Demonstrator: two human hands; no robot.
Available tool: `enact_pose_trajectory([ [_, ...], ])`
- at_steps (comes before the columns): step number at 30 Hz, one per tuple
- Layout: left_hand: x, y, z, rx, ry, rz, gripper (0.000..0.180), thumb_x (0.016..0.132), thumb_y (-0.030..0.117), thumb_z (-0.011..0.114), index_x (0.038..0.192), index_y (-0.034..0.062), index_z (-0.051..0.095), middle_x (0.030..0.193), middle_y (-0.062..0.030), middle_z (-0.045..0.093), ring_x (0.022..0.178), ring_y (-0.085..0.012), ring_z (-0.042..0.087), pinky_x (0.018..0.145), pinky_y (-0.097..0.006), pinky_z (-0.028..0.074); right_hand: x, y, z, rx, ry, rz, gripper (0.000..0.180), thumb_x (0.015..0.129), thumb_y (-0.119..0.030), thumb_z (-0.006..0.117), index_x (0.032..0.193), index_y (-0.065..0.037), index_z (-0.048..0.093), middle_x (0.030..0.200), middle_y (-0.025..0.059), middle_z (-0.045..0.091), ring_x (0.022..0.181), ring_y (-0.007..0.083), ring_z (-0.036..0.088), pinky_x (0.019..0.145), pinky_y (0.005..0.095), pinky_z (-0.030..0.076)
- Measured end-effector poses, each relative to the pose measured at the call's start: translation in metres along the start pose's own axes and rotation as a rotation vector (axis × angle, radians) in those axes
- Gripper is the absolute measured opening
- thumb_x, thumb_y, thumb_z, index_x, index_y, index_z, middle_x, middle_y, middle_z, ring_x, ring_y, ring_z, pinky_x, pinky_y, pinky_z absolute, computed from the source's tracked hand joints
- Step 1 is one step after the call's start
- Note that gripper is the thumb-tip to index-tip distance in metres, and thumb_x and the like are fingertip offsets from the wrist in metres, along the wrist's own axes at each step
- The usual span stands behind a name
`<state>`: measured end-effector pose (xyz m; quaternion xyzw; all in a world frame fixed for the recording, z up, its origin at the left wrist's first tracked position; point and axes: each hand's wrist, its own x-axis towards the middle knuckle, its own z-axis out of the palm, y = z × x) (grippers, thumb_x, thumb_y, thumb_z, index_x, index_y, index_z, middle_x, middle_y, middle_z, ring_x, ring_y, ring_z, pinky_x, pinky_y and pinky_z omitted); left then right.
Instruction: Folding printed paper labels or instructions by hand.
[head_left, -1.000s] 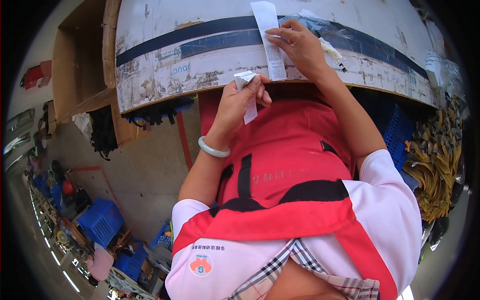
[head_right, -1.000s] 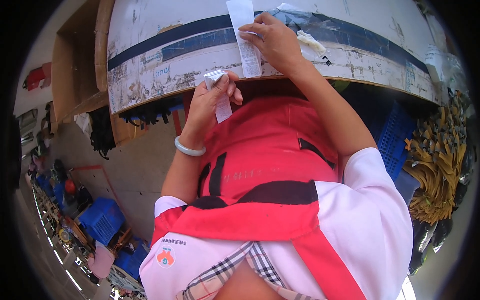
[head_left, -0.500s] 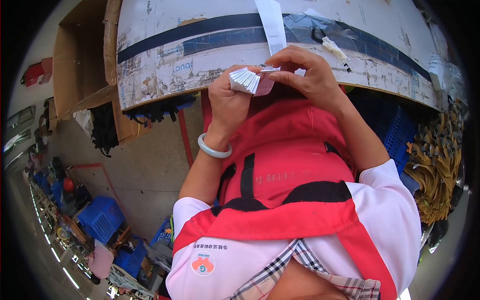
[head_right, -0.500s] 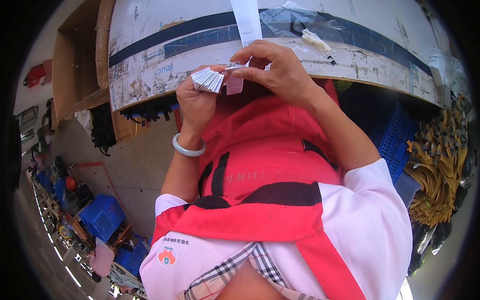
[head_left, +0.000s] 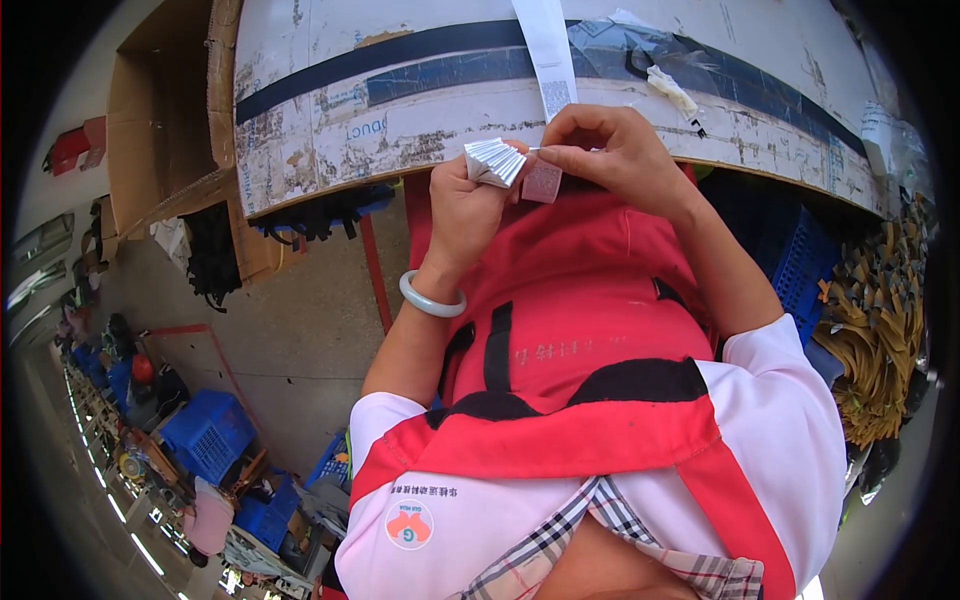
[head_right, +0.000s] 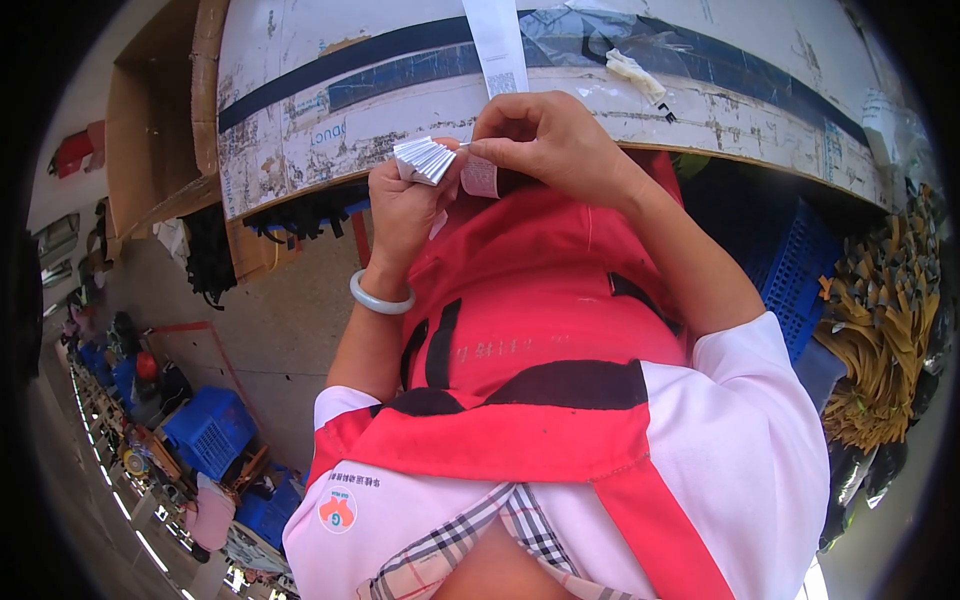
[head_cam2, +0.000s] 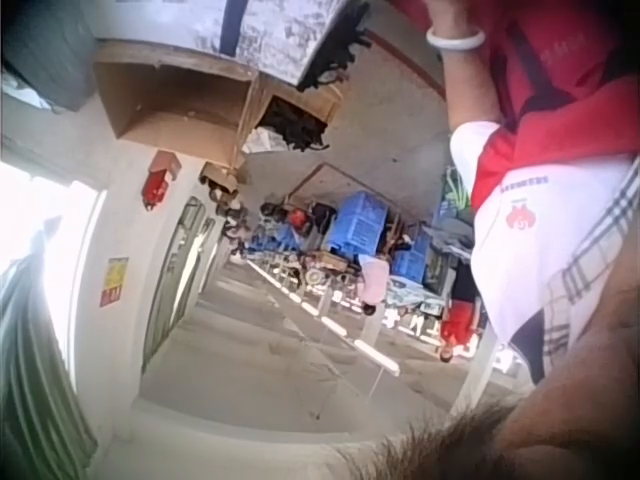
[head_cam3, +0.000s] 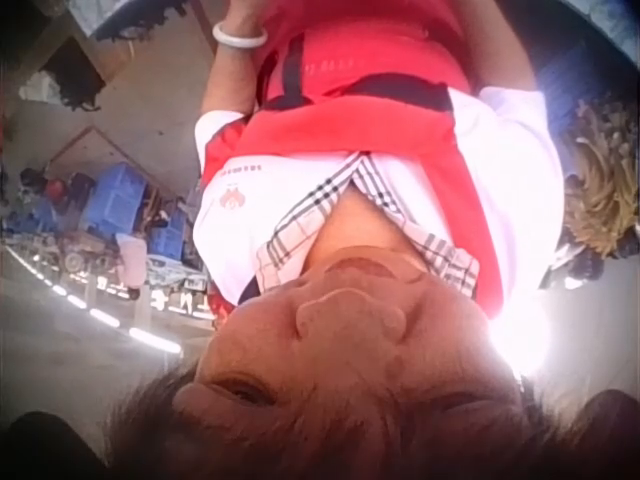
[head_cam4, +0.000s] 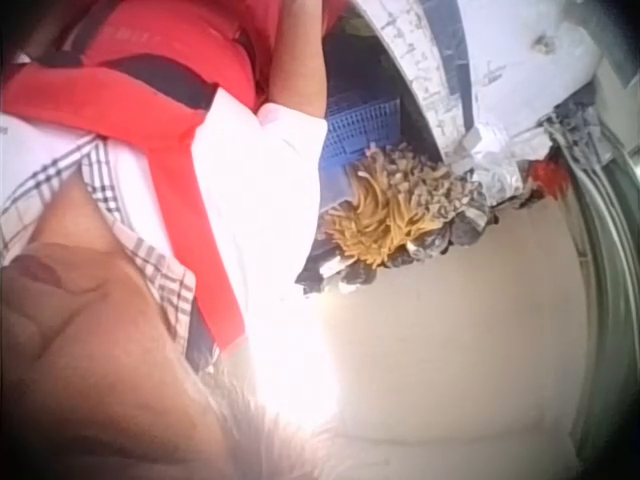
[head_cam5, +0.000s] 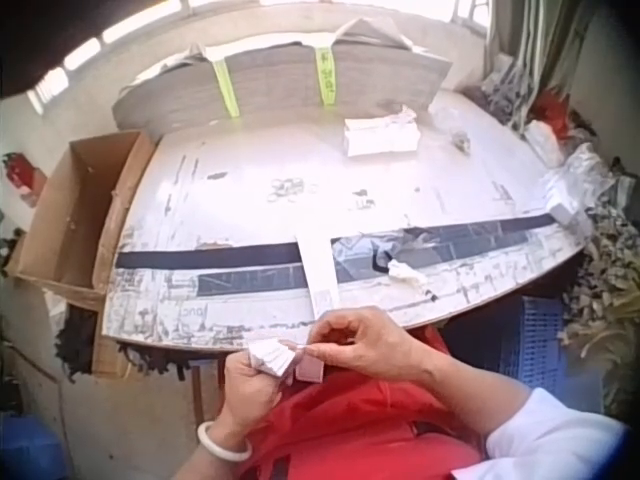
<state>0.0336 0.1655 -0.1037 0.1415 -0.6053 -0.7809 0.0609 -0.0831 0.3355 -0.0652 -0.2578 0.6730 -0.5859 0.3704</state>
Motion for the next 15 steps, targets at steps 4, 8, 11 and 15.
enact_pose_trajectory([
  [4,0.003,0.000,0.002,-0.343,-0.067,-0.299,0.022,0.094,0.022,0.068,0.099,0.0001,0.069,0.079,-0.0012,0.066,0.064,-0.0061,0.054,0.054,-0.019,0.041,-0.006,-0.014,-0.001,0.347,-0.273,0.189,0.017,0.088,-0.015,0.072,0.092,0.001,0.067,0.076,0.0013,0.063,0.070,0.0068,0.057,0.065,0.0216,0.047],
  [8,0.004,0.004,0.008,-0.406,-0.181,-0.428,0.042,0.094,0.040,0.065,0.100,-0.0019,0.065,0.081,-0.0070,0.066,0.064,-0.0119,0.061,0.057,-0.023,0.047,-0.001,0.008,0.020,0.156,0.074,0.021,0.015,0.091,-0.012,0.070,0.092,0.002,0.066,0.070,0.0016,0.061,0.066,0.0067,0.059,0.058,0.0216,0.047],
  [11,0.000,-0.005,-0.001,-0.345,-0.243,-0.361,0.046,0.095,0.043,0.061,0.102,-0.0018,0.062,0.079,-0.0064,0.063,0.067,-0.0153,0.064,0.061,-0.026,0.052,0.001,0.012,0.018,0.115,0.059,0.006,0.015,0.092,-0.014,0.070,0.095,0.001,0.066,0.074,0.0021,0.063,0.067,0.0076,0.061,0.060,0.0223,0.049],
  [15,0.001,-0.006,-0.001,-0.331,-0.249,-0.329,0.034,0.098,0.033,0.060,0.106,0.0003,0.061,0.077,-0.0031,0.058,0.070,-0.0152,0.065,0.061,-0.026,0.052,0.025,0.019,-0.005,-0.282,0.237,-0.213,0.018,0.092,-0.020,0.069,0.104,-0.007,0.072,0.084,0.0040,0.064,0.076,0.0137,0.061,0.069,0.0248,0.049],
])
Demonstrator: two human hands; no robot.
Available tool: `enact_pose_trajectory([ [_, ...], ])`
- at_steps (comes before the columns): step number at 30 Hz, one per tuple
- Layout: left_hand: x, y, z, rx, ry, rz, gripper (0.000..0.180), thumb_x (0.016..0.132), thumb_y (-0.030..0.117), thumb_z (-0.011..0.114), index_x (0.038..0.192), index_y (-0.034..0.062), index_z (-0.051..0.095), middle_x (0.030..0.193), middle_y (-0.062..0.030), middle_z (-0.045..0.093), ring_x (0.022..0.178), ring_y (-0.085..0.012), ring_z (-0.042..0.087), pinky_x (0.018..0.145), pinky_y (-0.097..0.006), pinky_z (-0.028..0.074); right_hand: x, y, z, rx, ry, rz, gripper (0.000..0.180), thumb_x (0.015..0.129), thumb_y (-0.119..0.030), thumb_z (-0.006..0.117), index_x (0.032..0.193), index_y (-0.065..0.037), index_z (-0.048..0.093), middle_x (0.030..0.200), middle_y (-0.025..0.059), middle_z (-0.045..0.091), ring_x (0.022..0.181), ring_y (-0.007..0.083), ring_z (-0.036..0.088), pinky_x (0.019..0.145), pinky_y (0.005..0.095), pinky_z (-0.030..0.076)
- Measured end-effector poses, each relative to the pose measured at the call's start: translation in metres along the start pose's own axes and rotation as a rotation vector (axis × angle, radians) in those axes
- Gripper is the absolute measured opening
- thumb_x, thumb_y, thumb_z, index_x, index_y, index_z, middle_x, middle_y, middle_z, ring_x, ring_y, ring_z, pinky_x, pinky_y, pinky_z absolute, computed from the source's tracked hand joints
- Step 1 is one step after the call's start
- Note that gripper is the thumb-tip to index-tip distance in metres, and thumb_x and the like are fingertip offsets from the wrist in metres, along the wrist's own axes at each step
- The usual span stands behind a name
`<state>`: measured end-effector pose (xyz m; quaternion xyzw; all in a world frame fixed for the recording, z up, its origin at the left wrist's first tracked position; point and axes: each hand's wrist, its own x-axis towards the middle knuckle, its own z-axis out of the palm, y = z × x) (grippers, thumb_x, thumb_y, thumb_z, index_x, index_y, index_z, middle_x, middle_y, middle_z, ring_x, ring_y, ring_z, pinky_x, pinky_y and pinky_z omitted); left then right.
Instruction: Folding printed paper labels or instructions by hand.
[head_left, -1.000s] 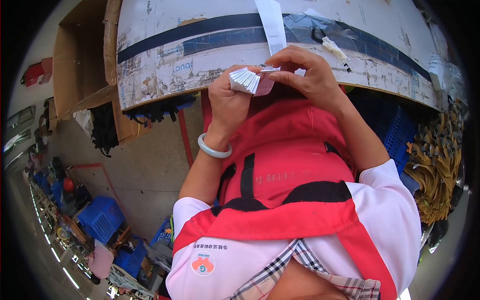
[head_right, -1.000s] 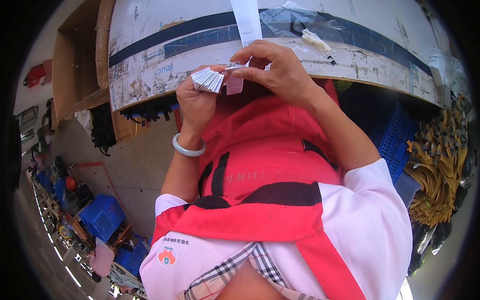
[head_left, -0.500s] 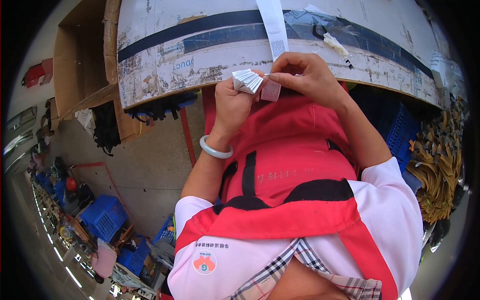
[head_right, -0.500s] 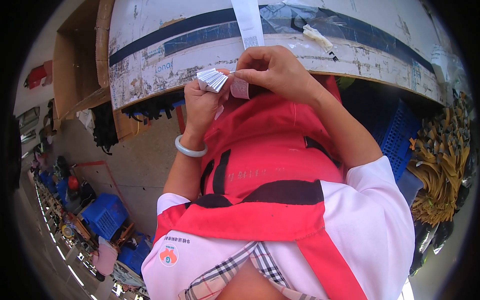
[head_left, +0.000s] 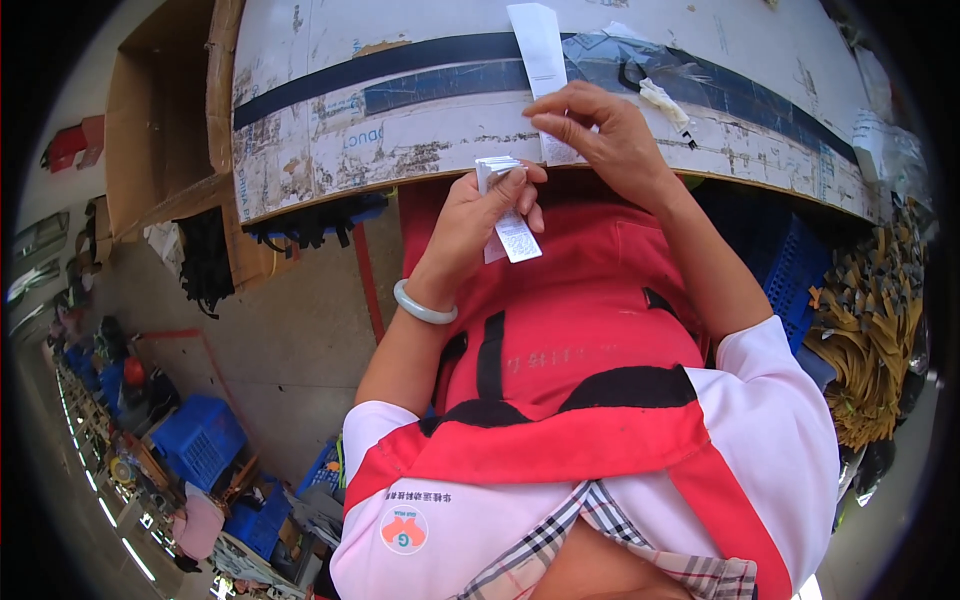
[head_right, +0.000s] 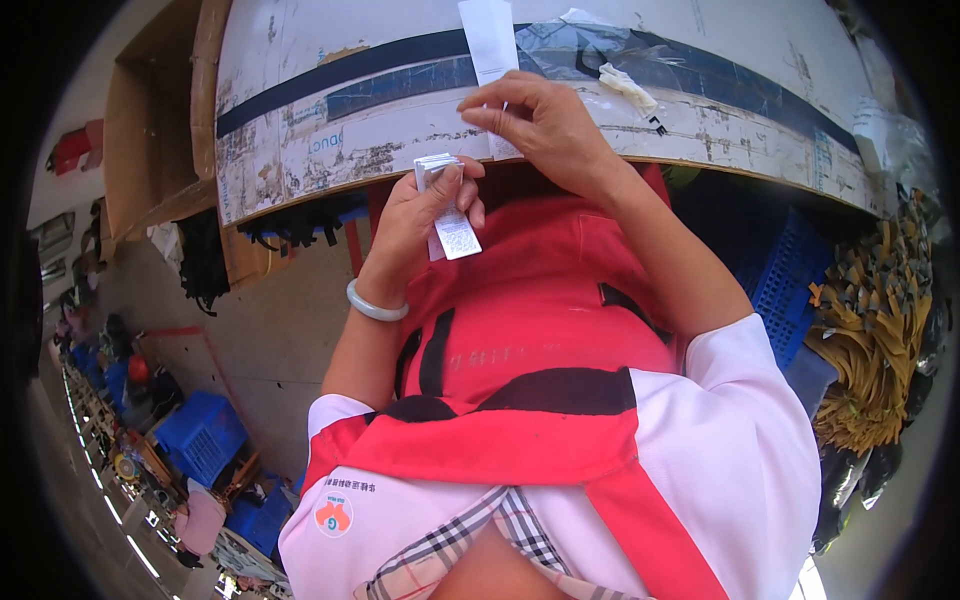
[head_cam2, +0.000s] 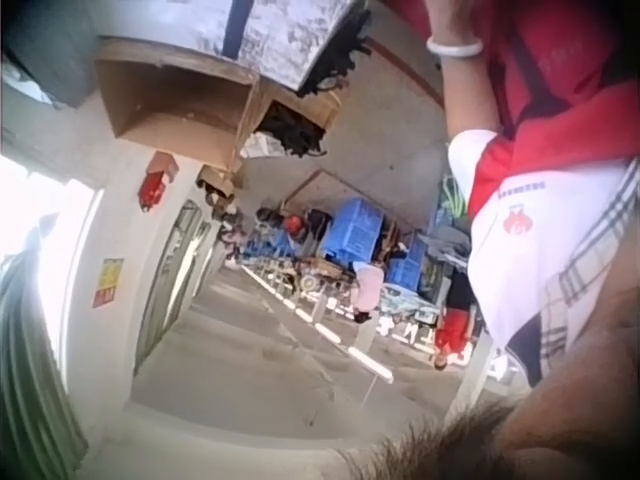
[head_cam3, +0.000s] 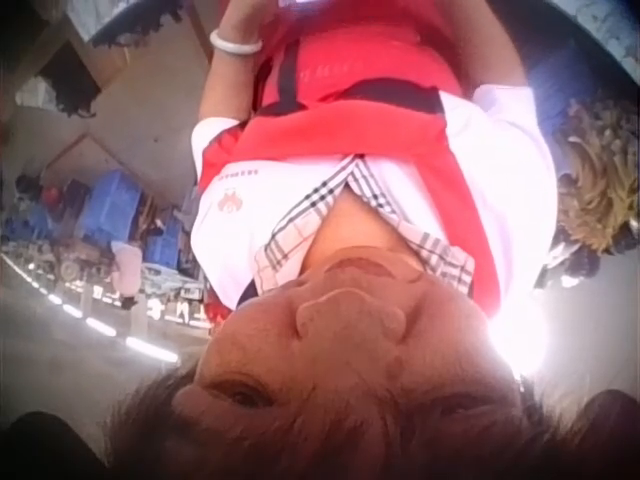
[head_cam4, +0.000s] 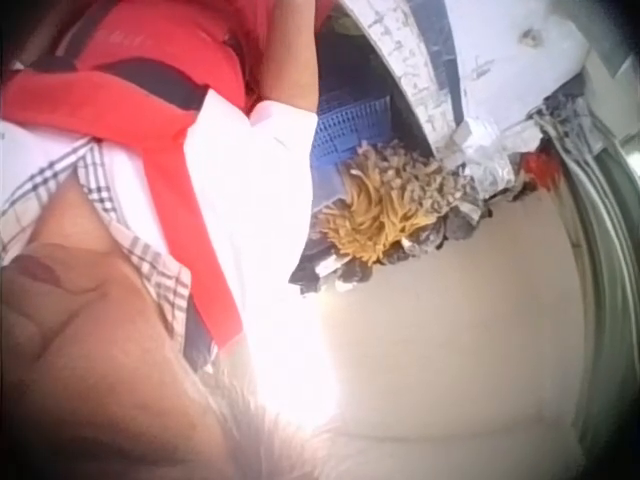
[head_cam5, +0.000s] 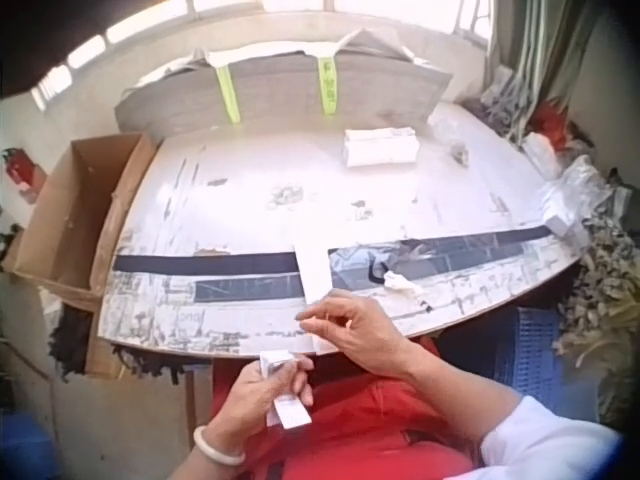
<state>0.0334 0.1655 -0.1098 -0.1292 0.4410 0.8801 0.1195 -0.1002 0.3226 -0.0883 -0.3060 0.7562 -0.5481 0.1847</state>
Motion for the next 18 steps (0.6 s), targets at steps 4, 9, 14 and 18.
enact_pose_trajectory([
  [4,0.004,0.002,0.008,-0.050,0.060,0.033,0.025,0.099,0.025,0.060,0.104,0.0006,0.062,0.077,-0.0011,0.057,0.067,-0.0121,0.061,0.058,-0.024,0.048,0.034,0.038,-0.012,-0.464,0.217,-0.150,0.016,0.089,-0.024,0.070,0.101,-0.015,0.075,0.093,0.0069,0.063,0.076,0.0238,0.063,0.071,0.0307,0.051],
  [9,0.006,-0.002,-0.001,0.175,0.242,0.175,0.018,0.091,0.011,0.070,0.106,0.0011,0.065,0.086,-0.0032,0.064,0.069,-0.0089,0.058,0.060,-0.022,0.047,0.024,0.041,-0.007,-0.386,0.212,-0.084,0.013,0.086,-0.019,0.073,0.097,-0.014,0.076,0.097,0.0034,0.063,0.074,0.0196,0.062,0.069,0.0285,0.051],
  [14,0.014,0.009,0.010,0.567,0.395,0.640,0.016,0.088,0.003,0.071,0.103,0.0005,0.068,0.088,-0.0020,0.067,0.079,-0.0088,0.062,0.071,-0.022,0.049,-0.005,-0.003,-0.003,-0.028,0.009,-0.101,0.013,0.090,-0.014,0.070,0.097,-0.003,0.074,0.098,0.0039,0.064,0.076,0.0118,0.060,0.070,0.0248,0.050],
  [18,0.009,0.014,0.005,0.625,0.297,0.596,0.013,0.087,0.000,0.069,0.100,0.0004,0.069,0.087,-0.0010,0.068,0.083,-0.0088,0.063,0.073,-0.023,0.050,-0.014,-0.017,-0.003,0.063,-0.059,-0.082,0.014,0.090,-0.014,0.070,0.099,-0.003,0.072,0.089,0.0044,0.066,0.076,0.0102,0.061,0.069,0.0238,0.050],
])
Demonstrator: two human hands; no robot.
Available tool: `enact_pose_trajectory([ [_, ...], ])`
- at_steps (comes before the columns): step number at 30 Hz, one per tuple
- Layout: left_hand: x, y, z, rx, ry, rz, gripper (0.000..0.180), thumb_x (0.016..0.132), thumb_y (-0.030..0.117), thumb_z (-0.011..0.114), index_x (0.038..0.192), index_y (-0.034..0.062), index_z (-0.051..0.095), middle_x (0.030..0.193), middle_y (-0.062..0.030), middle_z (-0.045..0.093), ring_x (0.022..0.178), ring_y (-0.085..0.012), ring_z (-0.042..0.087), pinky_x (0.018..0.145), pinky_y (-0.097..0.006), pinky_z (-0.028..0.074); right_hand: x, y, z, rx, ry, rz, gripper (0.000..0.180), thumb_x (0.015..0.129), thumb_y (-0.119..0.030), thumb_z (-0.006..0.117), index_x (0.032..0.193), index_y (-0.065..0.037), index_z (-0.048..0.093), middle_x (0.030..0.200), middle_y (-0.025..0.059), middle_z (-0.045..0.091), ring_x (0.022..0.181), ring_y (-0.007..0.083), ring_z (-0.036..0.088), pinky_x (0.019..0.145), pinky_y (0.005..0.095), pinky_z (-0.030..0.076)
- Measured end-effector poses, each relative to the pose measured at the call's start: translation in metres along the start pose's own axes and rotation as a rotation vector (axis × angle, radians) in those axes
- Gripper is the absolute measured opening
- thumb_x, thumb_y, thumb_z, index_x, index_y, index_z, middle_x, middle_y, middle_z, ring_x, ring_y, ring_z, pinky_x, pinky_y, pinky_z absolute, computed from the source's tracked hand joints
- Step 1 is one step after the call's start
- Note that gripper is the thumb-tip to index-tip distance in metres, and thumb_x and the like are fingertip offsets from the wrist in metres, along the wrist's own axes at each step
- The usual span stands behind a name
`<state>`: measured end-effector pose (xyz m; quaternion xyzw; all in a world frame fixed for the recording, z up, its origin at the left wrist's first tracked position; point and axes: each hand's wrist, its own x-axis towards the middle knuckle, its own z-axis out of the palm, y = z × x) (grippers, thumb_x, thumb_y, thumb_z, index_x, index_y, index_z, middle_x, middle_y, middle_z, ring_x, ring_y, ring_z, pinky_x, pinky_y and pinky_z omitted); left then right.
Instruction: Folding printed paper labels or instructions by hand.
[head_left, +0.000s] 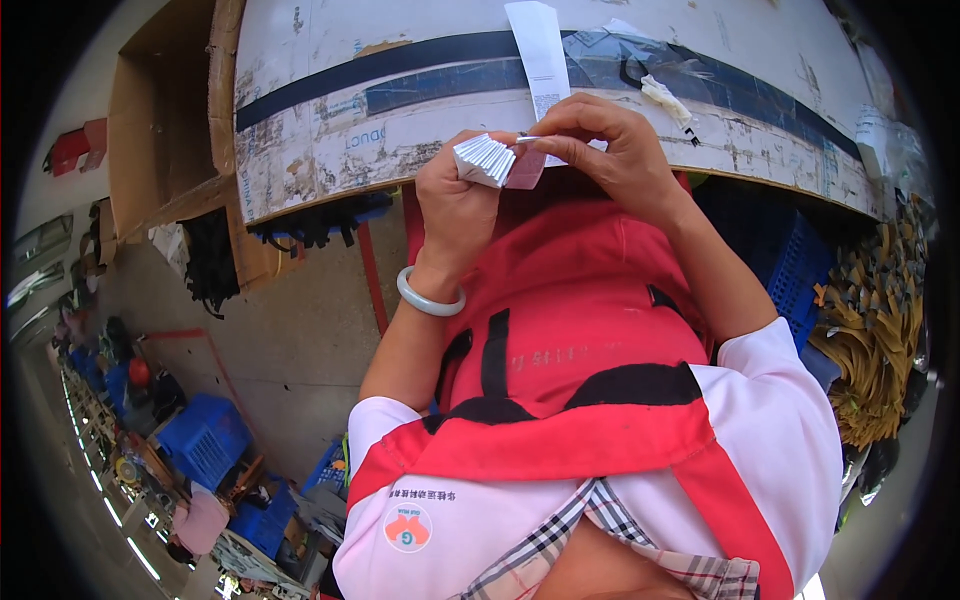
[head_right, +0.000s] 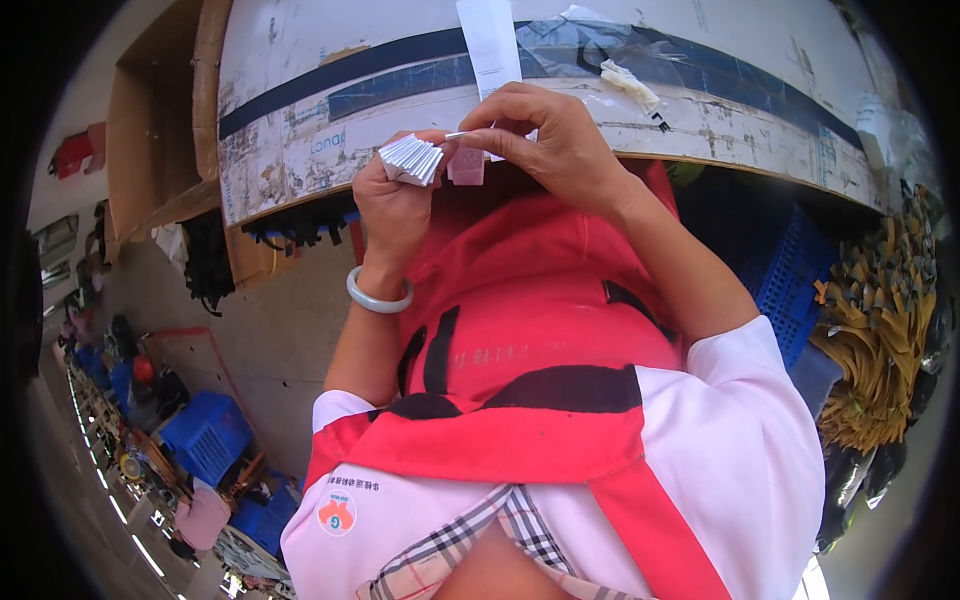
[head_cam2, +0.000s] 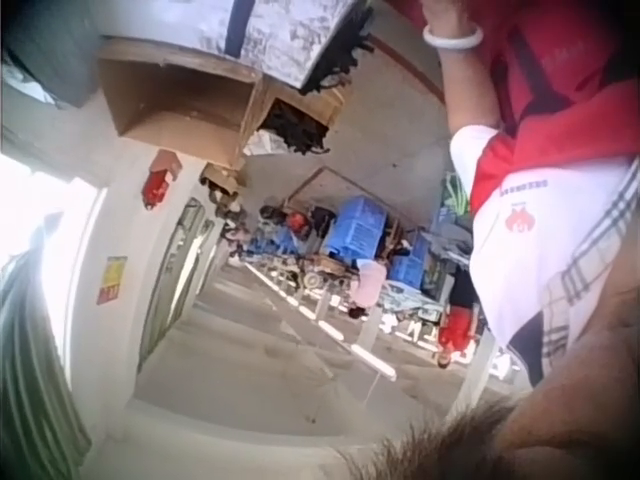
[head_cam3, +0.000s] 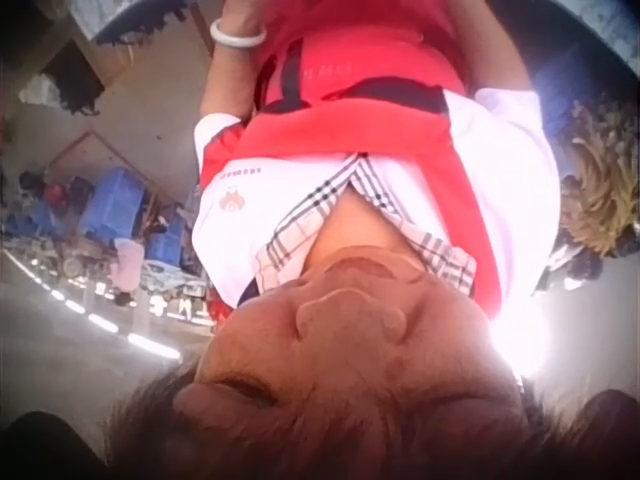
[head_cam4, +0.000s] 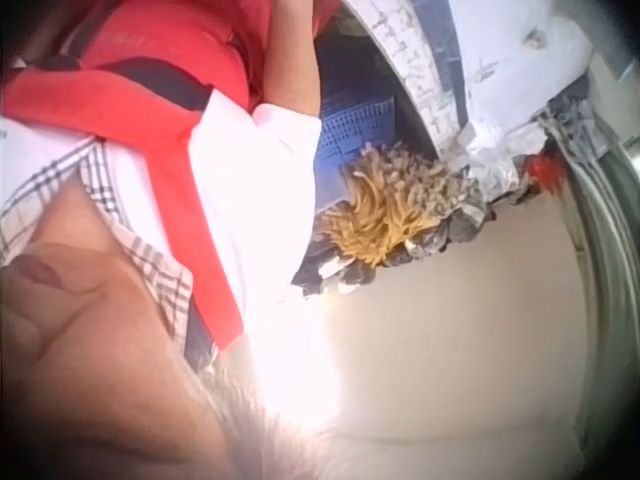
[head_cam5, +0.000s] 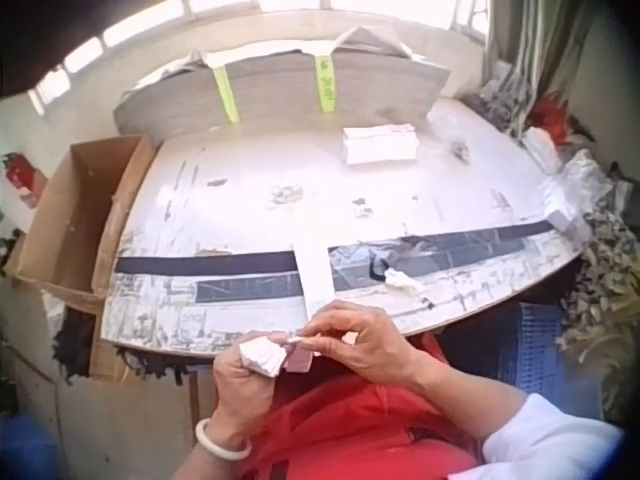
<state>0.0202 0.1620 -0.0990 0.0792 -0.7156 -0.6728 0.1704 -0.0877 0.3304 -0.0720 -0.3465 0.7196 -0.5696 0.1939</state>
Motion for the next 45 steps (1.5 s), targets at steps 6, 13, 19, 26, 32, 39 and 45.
enact_pose_trajectory([
  [6,-0.008,0.004,0.005,-0.155,0.018,-0.140,0.010,0.088,0.003,0.071,0.098,0.0017,0.070,0.084,0.0011,0.065,0.076,-0.0047,0.058,0.065,-0.020,0.047,-0.007,0.002,-0.001,-0.048,-0.016,0.080,0.017,0.090,-0.015,0.071,0.099,-0.001,0.071,0.085,0.0049,0.069,0.074,0.0088,0.062,0.069,0.0244,0.051],
  [13,-0.012,0.000,0.004,-0.117,0.033,-0.157,0.011,0.089,0.007,0.072,0.099,0.0024,0.071,0.081,0.0031,0.064,0.071,-0.0030,0.055,0.060,-0.019,0.044,-0.007,-0.004,-0.001,0.093,-0.091,0.186,0.019,0.092,-0.016,0.069,0.100,0.000,0.068,0.084,0.0023,0.066,0.078,0.0074,0.060,0.072,0.0236,0.051],
  [19,-0.015,-0.005,0.008,-0.265,0.018,-0.327,0.012,0.089,0.009,0.073,0.099,0.0027,0.071,0.076,0.0040,0.063,0.066,-0.0022,0.053,0.056,-0.018,0.041,-0.009,0.000,0.003,0.181,-0.102,0.268,0.016,0.093,-0.014,0.066,0.098,0.001,0.067,0.085,0.0021,0.066,0.080,0.0071,0.059,0.074,0.0229,0.051],
  [26,-0.016,-0.007,0.008,-0.287,0.045,-0.331,0.016,0.088,0.006,0.073,0.103,0.0016,0.070,0.073,0.0013,0.063,0.058,-0.0028,0.052,0.049,-0.017,0.037,-0.009,-0.002,0.001,0.274,-0.155,0.314,0.017,0.093,-0.015,0.067,0.100,0.001,0.067,0.086,0.0007,0.065,0.082,0.0065,0.059,0.075,0.0218,0.050],
  [32,-0.015,-0.005,0.003,-0.427,-0.067,-0.462,0.013,0.091,0.011,0.070,0.100,0.0017,0.070,0.076,0.0015,0.064,0.064,-0.0043,0.056,0.052,-0.019,0.040,-0.009,-0.004,-0.010,0.296,-0.269,0.391,0.018,0.091,-0.017,0.070,0.098,0.000,0.067,0.084,0.0003,0.065,0.079,0.0058,0.058,0.071,0.0221,0.049],
  [39,-0.019,-0.007,0.012,-0.689,-0.148,-0.642,0.046,0.098,0.045,0.055,0.098,-0.0004,0.065,0.077,-0.0058,0.065,0.064,-0.0126,0.064,0.055,-0.023,0.049,-0.016,-0.012,0.021,0.417,-0.079,0.319,0.015,0.090,-0.015,0.071,0.091,0.000,0.068,0.076,0.0020,0.062,0.062,0.0060,0.055,0.058,0.0208,0.046],
  [45,-0.022,-0.009,0.005,-0.631,-0.341,-0.572,0.038,0.099,0.038,0.056,0.101,0.0014,0.062,0.078,-0.0057,0.063,0.067,-0.0148,0.064,0.060,-0.026,0.052,-0.019,0.002,0.026,0.141,-0.026,0.239,0.012,0.092,-0.010,0.068,0.094,0.002,0.067,0.087,0.0042,0.061,0.068,0.0066,0.059,0.059,0.0217,0.049],
])
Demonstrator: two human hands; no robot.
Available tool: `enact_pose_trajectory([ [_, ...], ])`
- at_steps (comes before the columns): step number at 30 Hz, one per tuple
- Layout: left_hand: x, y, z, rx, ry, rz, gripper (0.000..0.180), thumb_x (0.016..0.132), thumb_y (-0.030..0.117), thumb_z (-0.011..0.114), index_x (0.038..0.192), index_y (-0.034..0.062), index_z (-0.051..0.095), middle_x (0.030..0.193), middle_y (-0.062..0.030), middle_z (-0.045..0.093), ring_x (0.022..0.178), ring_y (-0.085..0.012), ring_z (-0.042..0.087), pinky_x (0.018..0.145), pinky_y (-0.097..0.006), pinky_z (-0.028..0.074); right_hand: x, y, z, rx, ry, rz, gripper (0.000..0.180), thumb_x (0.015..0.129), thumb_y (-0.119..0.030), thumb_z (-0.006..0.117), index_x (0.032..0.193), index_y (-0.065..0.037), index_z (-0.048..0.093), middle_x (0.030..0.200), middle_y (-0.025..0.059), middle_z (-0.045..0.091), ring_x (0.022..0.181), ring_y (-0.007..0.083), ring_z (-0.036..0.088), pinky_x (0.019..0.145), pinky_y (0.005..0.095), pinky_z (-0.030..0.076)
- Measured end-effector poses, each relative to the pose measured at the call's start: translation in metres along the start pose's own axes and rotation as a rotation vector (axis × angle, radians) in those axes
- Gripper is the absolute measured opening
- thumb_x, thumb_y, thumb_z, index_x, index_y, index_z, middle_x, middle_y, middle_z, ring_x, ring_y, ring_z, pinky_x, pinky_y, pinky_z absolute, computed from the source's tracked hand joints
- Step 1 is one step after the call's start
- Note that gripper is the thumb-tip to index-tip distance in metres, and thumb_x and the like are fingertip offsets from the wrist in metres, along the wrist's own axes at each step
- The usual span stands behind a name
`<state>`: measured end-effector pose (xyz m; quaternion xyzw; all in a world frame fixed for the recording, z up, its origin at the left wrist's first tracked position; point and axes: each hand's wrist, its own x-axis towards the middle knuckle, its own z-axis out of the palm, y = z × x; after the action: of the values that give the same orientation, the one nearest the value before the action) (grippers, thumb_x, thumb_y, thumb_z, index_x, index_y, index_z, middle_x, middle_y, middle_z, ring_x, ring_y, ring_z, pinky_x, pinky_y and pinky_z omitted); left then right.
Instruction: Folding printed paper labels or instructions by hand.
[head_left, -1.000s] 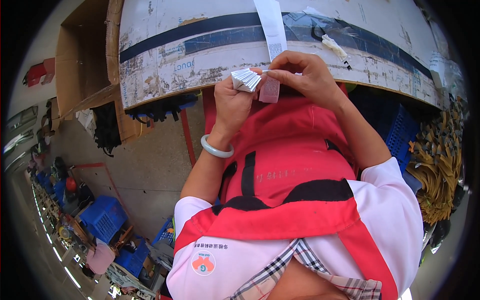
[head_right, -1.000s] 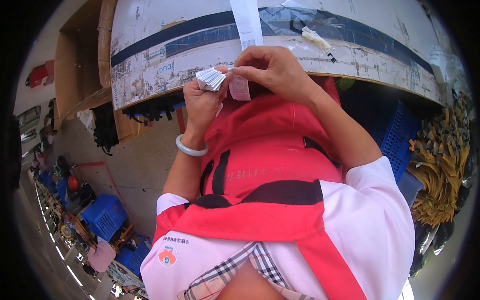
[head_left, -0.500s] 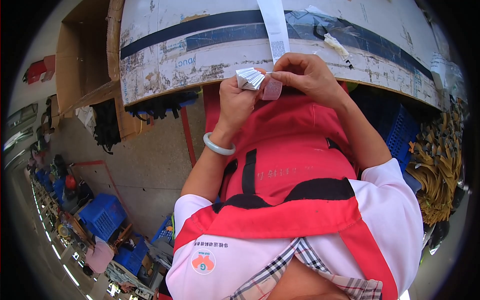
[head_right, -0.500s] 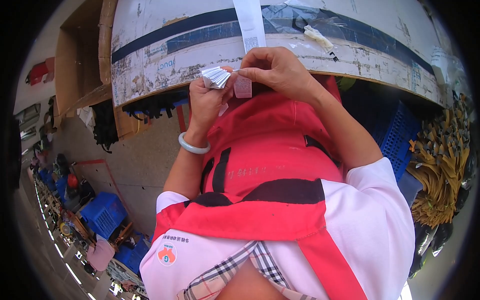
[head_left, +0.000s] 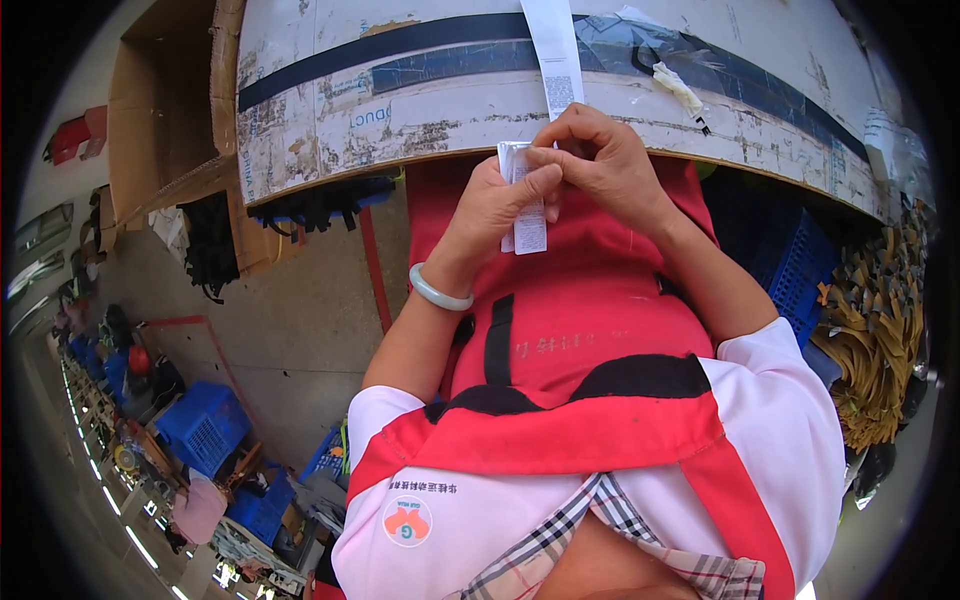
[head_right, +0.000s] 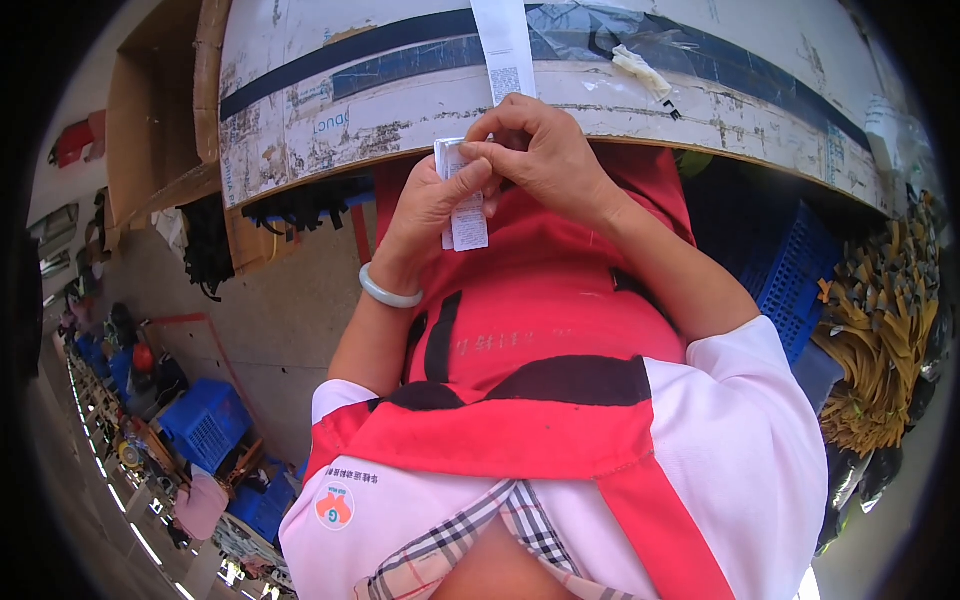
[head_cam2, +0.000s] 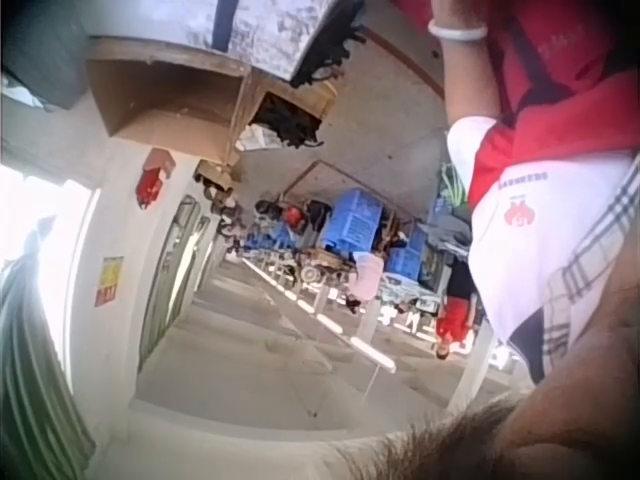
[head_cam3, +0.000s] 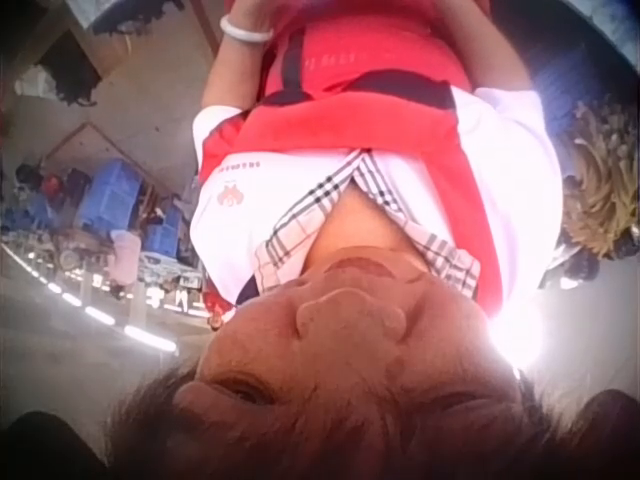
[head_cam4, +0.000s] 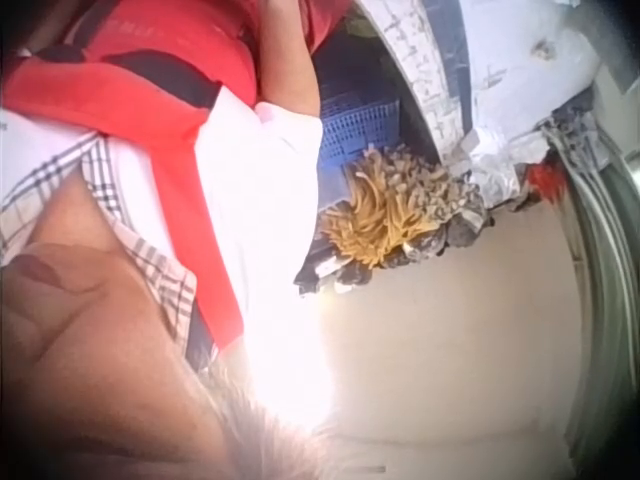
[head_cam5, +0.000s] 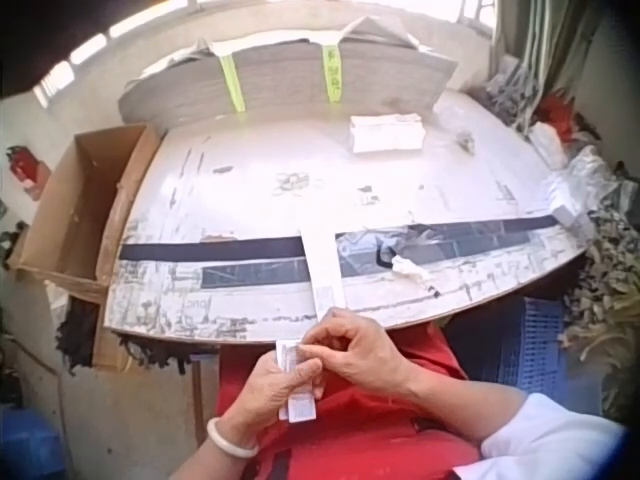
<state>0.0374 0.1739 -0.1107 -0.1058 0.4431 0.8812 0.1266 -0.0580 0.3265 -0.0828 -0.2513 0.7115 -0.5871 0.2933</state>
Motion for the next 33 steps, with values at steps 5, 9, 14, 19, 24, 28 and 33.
enact_pose_trajectory([
  [5,-0.001,-0.004,-0.007,-0.112,-0.013,-0.055,0.019,0.099,0.020,0.058,0.103,0.0026,0.062,0.077,-0.0034,0.060,0.066,-0.0137,0.062,0.059,-0.026,0.051,0.000,0.003,-0.016,0.127,-0.111,0.033,0.019,0.091,-0.014,0.068,0.107,-0.003,0.068,0.088,0.0034,0.058,0.071,0.0082,0.052,0.065,0.0229,0.047],
  [9,-0.004,0.004,0.002,-0.064,0.056,-0.054,0.021,0.101,0.023,0.055,0.107,0.0025,0.058,0.077,-0.0027,0.056,0.067,-0.0136,0.059,0.059,-0.026,0.048,0.003,-0.017,-0.028,-0.209,-0.198,-0.029,0.032,0.089,-0.020,0.072,0.118,-0.008,0.066,0.094,0.0040,0.059,0.080,0.0096,0.052,0.071,0.0248,0.046],
  [14,-0.009,0.007,0.005,0.143,0.012,-0.095,0.019,0.102,0.022,0.054,0.101,0.0048,0.061,0.071,0.0014,0.055,0.061,-0.0069,0.053,0.053,-0.021,0.041,0.006,-0.017,-0.020,-0.219,-0.265,-0.141,0.024,0.087,-0.018,0.073,0.108,-0.006,0.070,0.092,0.0038,0.059,0.081,0.0095,0.055,0.070,0.0238,0.046],
  [19,-0.006,0.009,0.008,0.309,-0.076,-0.106,0.026,0.102,0.025,0.053,0.085,0.0065,0.057,0.070,0.0032,0.054,0.060,-0.0044,0.049,0.052,-0.021,0.038,0.000,0.002,-0.015,0.146,-0.149,-0.044,0.010,0.083,-0.010,0.076,0.083,-0.002,0.070,0.086,0.0017,0.060,0.076,0.0092,0.058,0.069,0.0236,0.048],
  [24,-0.003,0.003,0.002,0.381,-0.089,-0.179,0.025,0.102,0.026,0.054,0.093,0.0054,0.065,0.073,0.0028,0.056,0.061,-0.0054,0.050,0.054,-0.021,0.040,0.001,-0.002,-0.024,-0.190,-0.043,-0.176,0.011,0.087,-0.012,0.071,0.092,-0.002,0.071,0.092,0.0062,0.064,0.083,0.0155,0.062,0.076,0.0276,0.050],
  [28,-0.008,-0.009,-0.007,0.117,-0.040,-0.140,0.023,0.101,0.023,0.056,0.098,0.0028,0.066,0.075,0.0006,0.058,0.067,-0.0072,0.053,0.061,-0.023,0.043,0.015,0.027,-0.088,-0.930,0.576,-0.356,0.019,0.084,-0.016,0.072,0.101,-0.008,0.074,0.099,0.0084,0.067,0.092,0.0262,0.062,0.080,0.0364,0.049],
  [33,-0.003,-0.013,-0.003,0.055,0.006,-0.099,0.022,0.101,0.022,0.056,0.099,0.0022,0.065,0.074,0.0004,0.057,0.066,-0.0080,0.051,0.061,-0.022,0.042,0.008,0.070,-0.130,-0.986,0.645,-0.306,0.018,0.079,-0.017,0.076,0.095,-0.010,0.075,0.099,0.0081,0.067,0.092,0.0264,0.061,0.080,0.0357,0.049],
])
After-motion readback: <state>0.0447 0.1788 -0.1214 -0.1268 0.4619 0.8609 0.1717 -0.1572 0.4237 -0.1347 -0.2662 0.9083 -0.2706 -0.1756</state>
